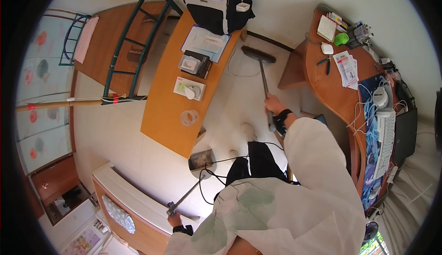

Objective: The person sweeps debris from the floor into a dustpan using a long-handled broom in several areas of a room.

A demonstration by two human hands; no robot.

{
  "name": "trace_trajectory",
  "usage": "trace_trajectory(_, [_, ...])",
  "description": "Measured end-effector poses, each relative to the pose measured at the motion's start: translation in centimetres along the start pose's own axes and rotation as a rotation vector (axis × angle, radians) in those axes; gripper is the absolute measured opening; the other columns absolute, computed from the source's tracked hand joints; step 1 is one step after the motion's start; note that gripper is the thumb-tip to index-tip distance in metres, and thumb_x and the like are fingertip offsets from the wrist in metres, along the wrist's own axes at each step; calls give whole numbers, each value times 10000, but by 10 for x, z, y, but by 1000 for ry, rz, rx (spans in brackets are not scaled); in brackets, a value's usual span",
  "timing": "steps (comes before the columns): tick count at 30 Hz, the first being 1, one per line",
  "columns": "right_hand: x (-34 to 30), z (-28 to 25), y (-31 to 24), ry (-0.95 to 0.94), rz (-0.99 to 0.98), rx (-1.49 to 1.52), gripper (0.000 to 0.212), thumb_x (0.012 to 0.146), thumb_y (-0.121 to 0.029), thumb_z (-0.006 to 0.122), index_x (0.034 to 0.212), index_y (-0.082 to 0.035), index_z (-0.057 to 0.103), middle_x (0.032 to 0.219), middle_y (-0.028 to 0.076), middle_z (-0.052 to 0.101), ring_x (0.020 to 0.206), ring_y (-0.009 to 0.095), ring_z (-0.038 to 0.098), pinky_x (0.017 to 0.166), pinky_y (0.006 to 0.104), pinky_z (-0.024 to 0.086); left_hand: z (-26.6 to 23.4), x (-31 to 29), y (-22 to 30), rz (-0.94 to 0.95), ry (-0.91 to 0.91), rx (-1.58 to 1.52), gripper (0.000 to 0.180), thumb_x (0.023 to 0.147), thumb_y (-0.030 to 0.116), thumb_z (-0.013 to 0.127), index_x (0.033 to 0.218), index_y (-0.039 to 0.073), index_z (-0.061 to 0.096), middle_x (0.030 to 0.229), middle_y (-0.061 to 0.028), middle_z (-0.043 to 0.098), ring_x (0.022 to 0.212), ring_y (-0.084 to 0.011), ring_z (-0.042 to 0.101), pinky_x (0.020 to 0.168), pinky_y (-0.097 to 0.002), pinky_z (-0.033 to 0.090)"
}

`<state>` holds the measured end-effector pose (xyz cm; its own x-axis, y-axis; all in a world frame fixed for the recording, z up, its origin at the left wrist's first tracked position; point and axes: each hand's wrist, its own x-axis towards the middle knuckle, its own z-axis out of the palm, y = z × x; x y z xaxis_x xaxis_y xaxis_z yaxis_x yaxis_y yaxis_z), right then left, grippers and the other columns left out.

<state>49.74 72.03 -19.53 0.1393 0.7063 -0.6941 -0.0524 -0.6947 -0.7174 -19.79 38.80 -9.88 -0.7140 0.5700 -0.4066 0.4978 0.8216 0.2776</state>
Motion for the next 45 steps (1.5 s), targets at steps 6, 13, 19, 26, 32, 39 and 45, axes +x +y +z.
trace_trajectory(6, [-83, -26, -3, -201, 209, -83, 220, 843, -106, 466, 1047, -25, 489, 571, 65, 498, 415, 150, 492, 370, 301, 410, 2, -4, 9, -61, -25, -81, 115, 637, -37, 564, 681, 46, 497, 494, -15, 431, 311, -114, 384, 266, -259, 269])
trace_trajectory(13, [-144, -71, -40, -77, 243, 75, 252, 872, -132, 426, 1104, -33, 435, 544, 54, 435, 408, 150, 461, 359, 301, 402, 0, -9, 11, 18, 12, 11, 105, 617, -23, 584, 682, 23, 517, 522, -29, 477, 348, -126, 418, 292, -292, 313])
trace_trajectory(19, [-58, -34, 20, 61, 87, 181, 219, 857, -127, 417, 1067, -71, 406, 537, 47, 425, 402, 171, 460, 361, 329, 402, 2, -23, 8, -25, -4, -75, 106, 628, -38, 588, 688, 28, 529, 522, -6, 456, 373, -109, 396, 308, -283, 293])
trace_trajectory(26, [-136, -47, 43, -128, 142, 14, 312, 886, -138, 418, 1185, -53, 452, 558, 41, 469, 405, 140, 480, 361, 301, 415, 9, -21, -10, 20, 21, -73, 130, 617, -51, 599, 693, 35, 541, 530, 1, 457, 382, -110, 395, 317, -279, 289])
trace_trajectory(32, [-208, -51, 34, -175, 221, -213, 495, 887, -151, 423, 1356, -82, 277, 561, 33, 469, 404, 125, 476, 386, 275, 414, 12, -35, -32, 108, 83, -166, 137, 614, -56, 596, 684, 43, 533, 522, -5, 456, 368, -102, 395, 310, -269, 282])
trace_trajectory(39, [-127, 5, 64, -88, 221, -146, 371, 842, -116, 419, 1212, -89, 439, 537, 62, 466, 384, 168, 482, 351, 318, 409, 8, -66, -25, -216, 8, -234, 116, 623, -15, 605, 661, 59, 523, 520, -4, 446, 347, -99, 381, 292, -263, 280])
trace_trajectory(45, [-48, 43, 47, -168, 156, 89, 334, 887, -137, 401, 1218, -97, 393, 534, 69, 469, 386, 179, 474, 347, 318, 412, 3, -94, -15, -361, -29, -144, 94, 617, 23, 627, 696, 13, 578, 583, -44, 550, 491, -147, 530, 449, -288, 407])
